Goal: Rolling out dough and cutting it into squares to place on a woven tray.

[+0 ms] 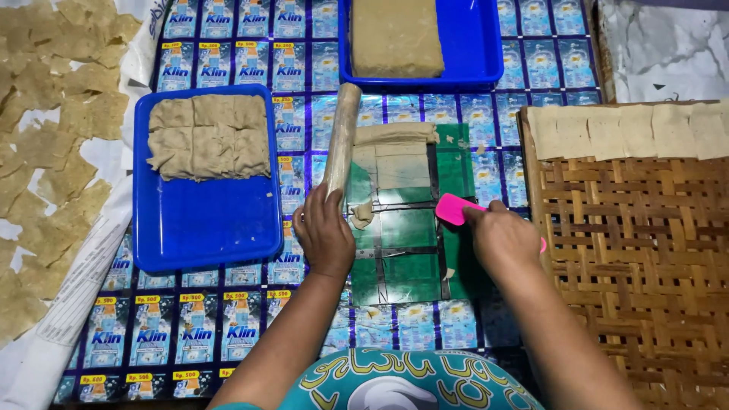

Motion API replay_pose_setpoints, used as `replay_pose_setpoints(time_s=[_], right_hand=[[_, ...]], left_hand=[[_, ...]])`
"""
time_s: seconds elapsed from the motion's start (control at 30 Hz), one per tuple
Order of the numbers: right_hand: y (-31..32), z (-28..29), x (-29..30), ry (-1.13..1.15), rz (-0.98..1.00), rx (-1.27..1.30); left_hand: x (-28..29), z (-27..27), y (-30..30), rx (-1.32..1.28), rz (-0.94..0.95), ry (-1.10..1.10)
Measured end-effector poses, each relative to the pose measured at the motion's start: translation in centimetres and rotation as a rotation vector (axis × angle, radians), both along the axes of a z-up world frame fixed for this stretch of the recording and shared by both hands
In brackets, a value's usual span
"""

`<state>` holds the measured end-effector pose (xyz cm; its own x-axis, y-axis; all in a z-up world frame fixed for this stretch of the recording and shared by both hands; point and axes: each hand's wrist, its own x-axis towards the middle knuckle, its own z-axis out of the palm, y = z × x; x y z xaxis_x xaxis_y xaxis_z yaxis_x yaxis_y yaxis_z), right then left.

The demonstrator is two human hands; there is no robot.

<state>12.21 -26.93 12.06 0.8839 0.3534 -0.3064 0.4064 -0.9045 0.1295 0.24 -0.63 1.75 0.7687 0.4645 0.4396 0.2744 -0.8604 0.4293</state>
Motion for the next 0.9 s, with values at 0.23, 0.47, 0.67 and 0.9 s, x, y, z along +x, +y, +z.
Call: replay_pose_setpoints(time_s=[0.23,0.47,0.67,0.9], right_hand=[[2.6,-0.7,2.8,-0.087,0.101,-0.044],[3.9,0.6,3.0,-0.065,0.134,-0.009],[5.7,1.3,3.9,-0.1,0.162,0.05],[5.2,0.2,5.1,-0.253,0.259,-0.002]], left_hand=[[4.4,3.1,-3.4,-0.113,-0.353,-0.083],[7.5,1.5,-3.7,-0.198,-0.404,0.097],[11.2,-1.7,-5.1,-0.133,-0.397,0.143],[14.1,-3.5,-6.5,-0.249,-0.271,0.012]])
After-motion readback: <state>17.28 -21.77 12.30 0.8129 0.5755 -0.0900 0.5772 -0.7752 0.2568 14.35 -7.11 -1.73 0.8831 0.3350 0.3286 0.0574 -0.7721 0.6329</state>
